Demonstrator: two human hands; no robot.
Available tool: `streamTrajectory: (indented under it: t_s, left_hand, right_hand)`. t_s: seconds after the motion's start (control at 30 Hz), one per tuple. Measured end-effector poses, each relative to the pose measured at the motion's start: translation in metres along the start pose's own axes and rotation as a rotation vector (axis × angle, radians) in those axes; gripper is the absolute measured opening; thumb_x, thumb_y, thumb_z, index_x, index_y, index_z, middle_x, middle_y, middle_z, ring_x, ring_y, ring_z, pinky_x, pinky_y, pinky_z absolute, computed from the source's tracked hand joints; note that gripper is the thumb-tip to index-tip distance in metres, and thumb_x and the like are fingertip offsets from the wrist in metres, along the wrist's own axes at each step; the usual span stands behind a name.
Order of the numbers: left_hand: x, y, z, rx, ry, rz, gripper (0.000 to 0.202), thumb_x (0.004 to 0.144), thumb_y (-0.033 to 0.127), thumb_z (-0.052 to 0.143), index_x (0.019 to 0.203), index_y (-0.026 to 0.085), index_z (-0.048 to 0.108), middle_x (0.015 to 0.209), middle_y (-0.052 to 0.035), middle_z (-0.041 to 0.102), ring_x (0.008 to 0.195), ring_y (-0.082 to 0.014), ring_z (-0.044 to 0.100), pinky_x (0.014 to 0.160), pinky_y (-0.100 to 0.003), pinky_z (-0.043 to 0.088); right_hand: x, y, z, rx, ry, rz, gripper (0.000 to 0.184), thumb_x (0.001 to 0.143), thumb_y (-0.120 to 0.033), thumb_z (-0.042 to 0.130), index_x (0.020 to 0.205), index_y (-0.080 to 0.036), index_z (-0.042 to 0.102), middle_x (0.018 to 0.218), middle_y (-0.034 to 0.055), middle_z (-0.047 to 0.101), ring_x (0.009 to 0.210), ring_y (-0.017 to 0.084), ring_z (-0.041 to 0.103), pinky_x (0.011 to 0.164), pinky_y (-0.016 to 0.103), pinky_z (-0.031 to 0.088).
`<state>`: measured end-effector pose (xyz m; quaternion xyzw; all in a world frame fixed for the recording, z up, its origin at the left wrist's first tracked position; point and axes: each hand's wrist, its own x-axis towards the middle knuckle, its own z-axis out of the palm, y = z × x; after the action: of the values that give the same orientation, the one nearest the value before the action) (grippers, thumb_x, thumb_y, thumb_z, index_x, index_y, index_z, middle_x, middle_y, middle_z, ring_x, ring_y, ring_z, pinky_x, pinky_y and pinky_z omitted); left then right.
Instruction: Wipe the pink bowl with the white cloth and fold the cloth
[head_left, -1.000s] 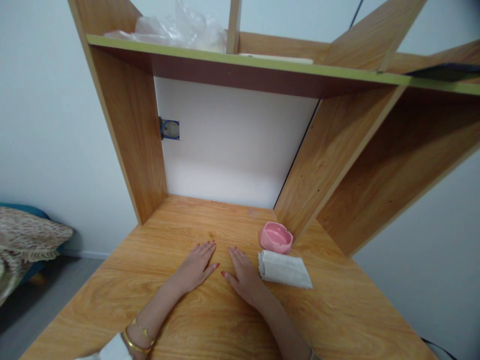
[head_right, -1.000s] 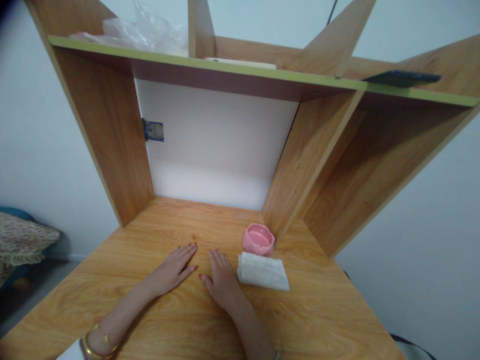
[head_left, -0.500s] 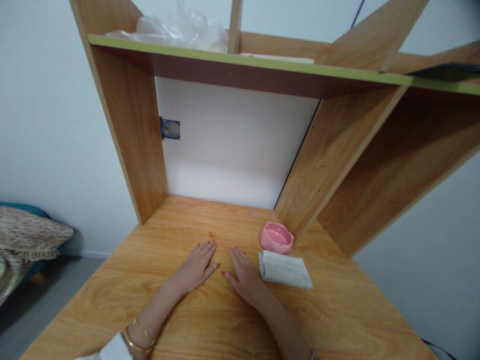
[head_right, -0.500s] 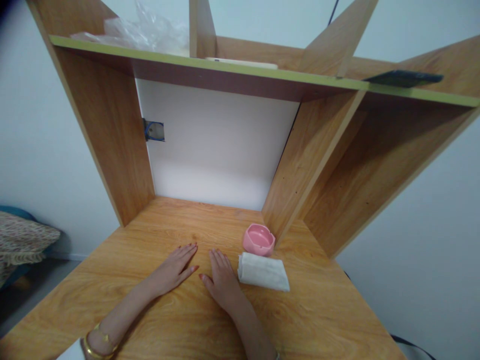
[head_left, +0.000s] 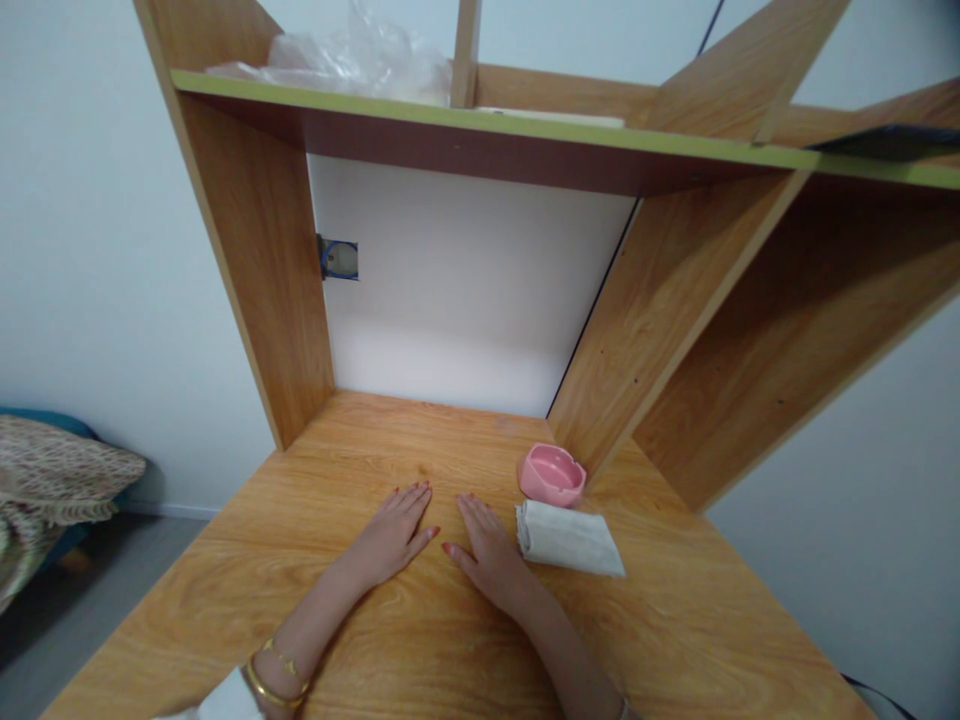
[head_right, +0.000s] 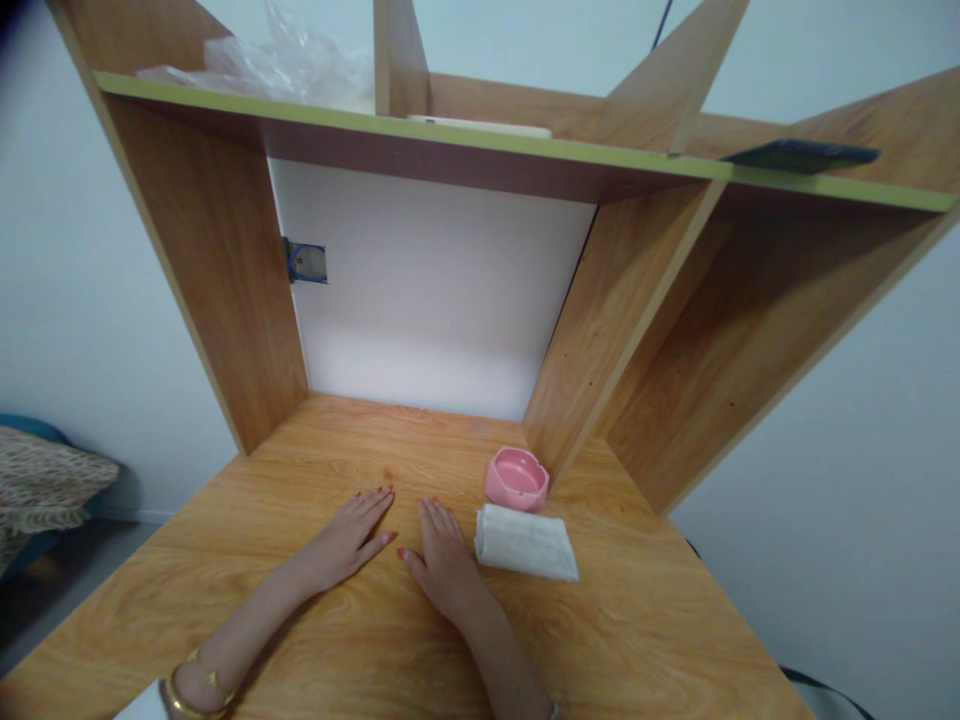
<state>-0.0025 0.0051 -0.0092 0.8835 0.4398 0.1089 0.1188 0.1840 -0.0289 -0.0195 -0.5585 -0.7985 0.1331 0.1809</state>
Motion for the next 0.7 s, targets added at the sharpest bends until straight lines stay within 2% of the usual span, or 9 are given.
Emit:
streamTrajectory:
  t_s: [0.17,0.7]
  left_hand:
    - [-0.0005,0.0002,-0.0002,-0.001,-0.002,0.003,0.058,0.087,0.048,0.025,0.130,0.010,0.031,0.137,-0.0122,0.029,0.127,-0.0199,0.022,0.103,-0.037,0.018]
    - [0.0003,-0.0020,0.0034,-0.001,0.003,0.006,0.059,0.087,0.050,0.023,0.130,0.010,0.031,0.137,-0.0117,0.029,0.127,-0.0199,0.021,0.103,-0.037,0.018]
  right_hand:
    - [-0.0001,0.0013,0.0020,0.003,0.011,-0.004,0.059,0.081,-0.037,0.038,0.130,-0.005,0.031,0.134,0.0161,0.033,0.126,0.022,0.022,0.103,0.041,0.021]
    - [-0.0005,0.0014,0.0014,0.015,-0.006,-0.003,0.059,0.081,-0.037,0.038,0.130,-0.004,0.030,0.135,0.0160,0.031,0.127,0.021,0.021,0.103,0.040,0.020]
